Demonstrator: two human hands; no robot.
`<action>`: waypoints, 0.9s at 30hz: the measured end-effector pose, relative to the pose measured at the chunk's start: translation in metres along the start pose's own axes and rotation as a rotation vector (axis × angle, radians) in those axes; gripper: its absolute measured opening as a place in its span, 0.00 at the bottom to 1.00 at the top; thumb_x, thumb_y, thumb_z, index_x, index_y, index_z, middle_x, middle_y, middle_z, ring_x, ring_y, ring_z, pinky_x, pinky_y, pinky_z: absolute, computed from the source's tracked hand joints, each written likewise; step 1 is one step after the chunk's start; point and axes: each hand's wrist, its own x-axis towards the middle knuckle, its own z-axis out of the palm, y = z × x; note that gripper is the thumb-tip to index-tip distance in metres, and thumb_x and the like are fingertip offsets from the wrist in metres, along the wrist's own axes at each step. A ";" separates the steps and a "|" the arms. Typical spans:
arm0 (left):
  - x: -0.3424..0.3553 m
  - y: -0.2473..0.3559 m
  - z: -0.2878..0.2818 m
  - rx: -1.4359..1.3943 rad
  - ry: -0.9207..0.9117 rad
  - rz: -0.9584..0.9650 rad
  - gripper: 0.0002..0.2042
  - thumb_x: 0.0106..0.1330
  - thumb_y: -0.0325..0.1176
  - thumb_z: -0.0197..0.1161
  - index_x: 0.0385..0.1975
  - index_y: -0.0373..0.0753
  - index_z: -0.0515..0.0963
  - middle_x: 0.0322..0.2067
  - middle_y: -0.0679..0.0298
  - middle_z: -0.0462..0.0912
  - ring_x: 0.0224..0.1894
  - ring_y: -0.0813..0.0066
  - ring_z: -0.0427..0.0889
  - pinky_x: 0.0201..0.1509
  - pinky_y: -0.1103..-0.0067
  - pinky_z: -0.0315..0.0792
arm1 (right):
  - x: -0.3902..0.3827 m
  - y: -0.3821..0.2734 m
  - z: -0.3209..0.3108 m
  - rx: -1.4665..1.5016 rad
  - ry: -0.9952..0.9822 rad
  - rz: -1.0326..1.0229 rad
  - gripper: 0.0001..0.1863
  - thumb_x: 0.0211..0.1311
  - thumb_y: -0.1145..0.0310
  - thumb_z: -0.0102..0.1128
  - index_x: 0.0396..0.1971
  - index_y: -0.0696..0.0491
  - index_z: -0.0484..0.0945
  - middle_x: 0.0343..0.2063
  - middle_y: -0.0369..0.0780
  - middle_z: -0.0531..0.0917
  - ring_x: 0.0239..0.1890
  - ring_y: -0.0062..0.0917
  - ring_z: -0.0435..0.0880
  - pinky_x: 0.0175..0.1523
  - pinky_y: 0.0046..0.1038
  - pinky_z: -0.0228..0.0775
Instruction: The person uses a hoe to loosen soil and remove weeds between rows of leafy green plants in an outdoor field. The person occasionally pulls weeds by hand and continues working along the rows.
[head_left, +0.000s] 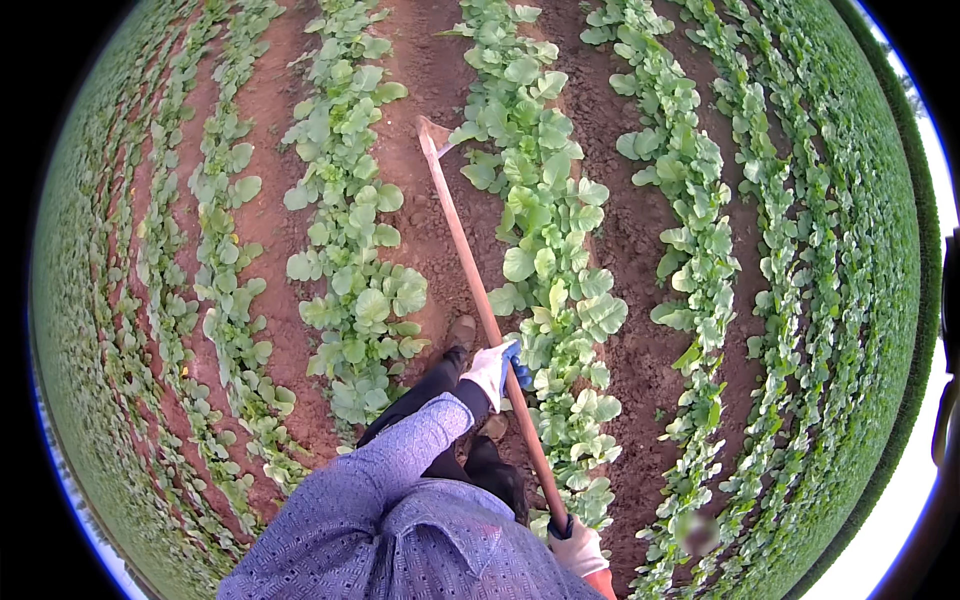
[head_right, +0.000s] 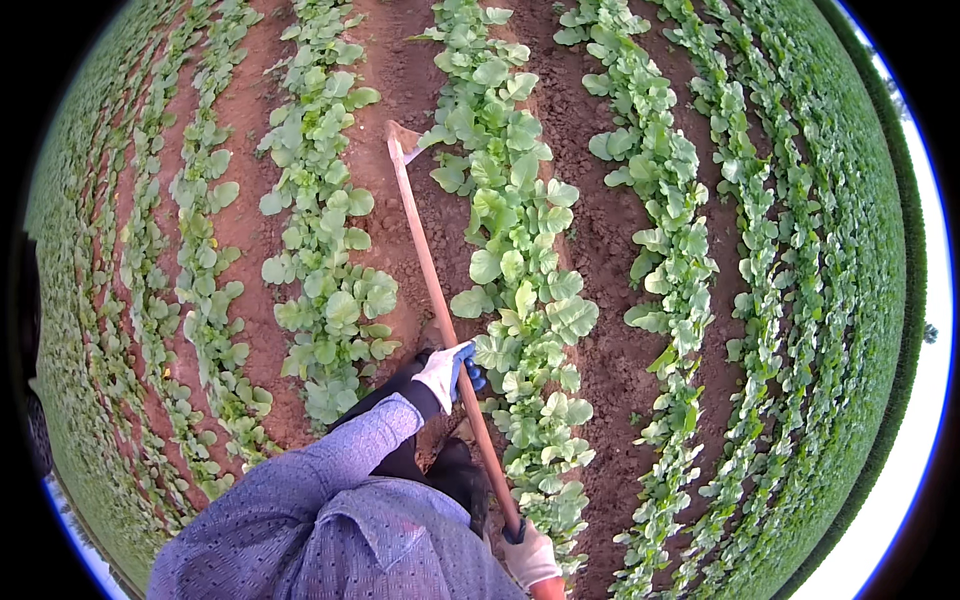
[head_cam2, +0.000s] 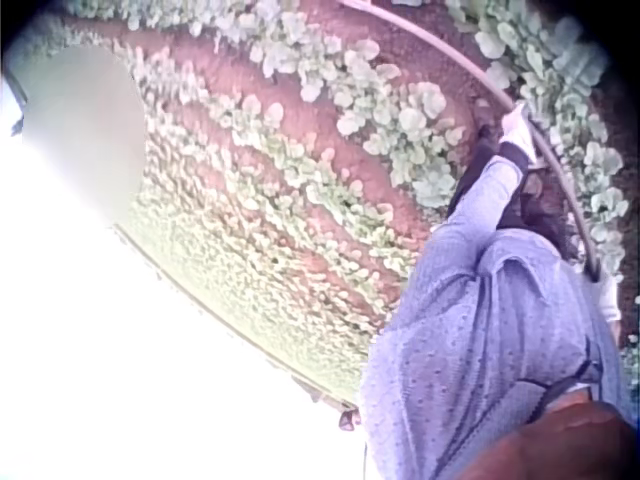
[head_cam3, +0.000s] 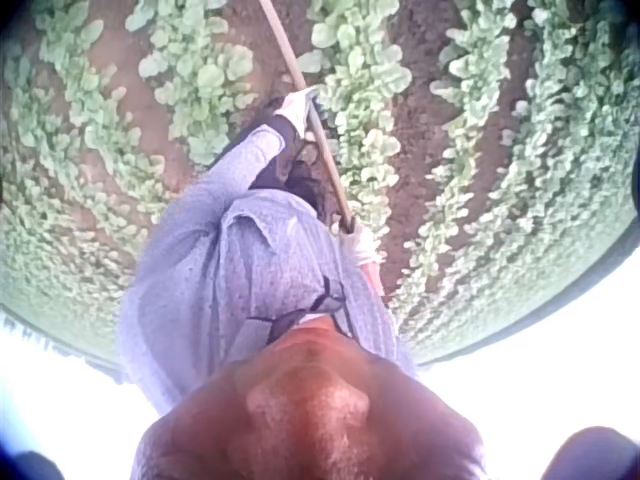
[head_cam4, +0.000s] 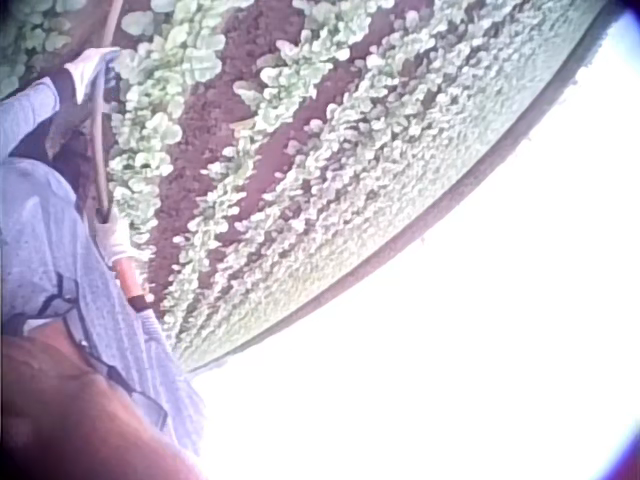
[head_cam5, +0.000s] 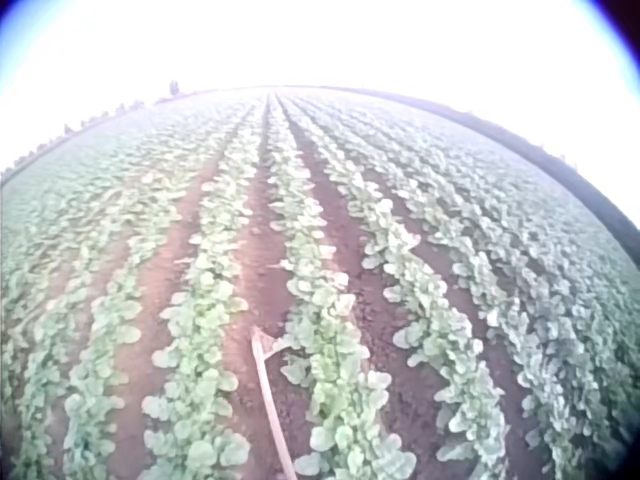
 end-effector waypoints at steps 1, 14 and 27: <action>0.025 0.030 -0.003 0.060 0.059 0.104 0.12 0.63 0.40 0.63 0.23 0.42 0.71 0.16 0.67 0.71 0.17 0.70 0.72 0.23 0.72 0.75 | 0.008 -0.018 0.004 0.030 0.002 -0.020 0.21 0.52 0.53 0.65 0.34 0.57 0.77 0.23 0.52 0.82 0.32 0.47 0.84 0.38 0.42 0.74; -0.018 -0.058 -0.025 0.083 -0.045 -0.065 0.09 0.66 0.38 0.60 0.26 0.42 0.75 0.17 0.69 0.67 0.15 0.73 0.68 0.21 0.69 0.72 | -0.062 0.061 0.017 -0.036 -0.159 0.180 0.25 0.51 0.49 0.66 0.38 0.55 0.76 0.25 0.51 0.83 0.33 0.46 0.84 0.40 0.41 0.74; 0.075 0.118 0.016 0.306 0.248 0.361 0.12 0.62 0.39 0.57 0.20 0.39 0.72 0.12 0.64 0.68 0.13 0.68 0.72 0.18 0.68 0.66 | 0.061 -0.143 -0.036 0.093 -0.120 -0.083 0.26 0.53 0.55 0.65 0.45 0.59 0.74 0.28 0.50 0.83 0.36 0.45 0.84 0.45 0.38 0.75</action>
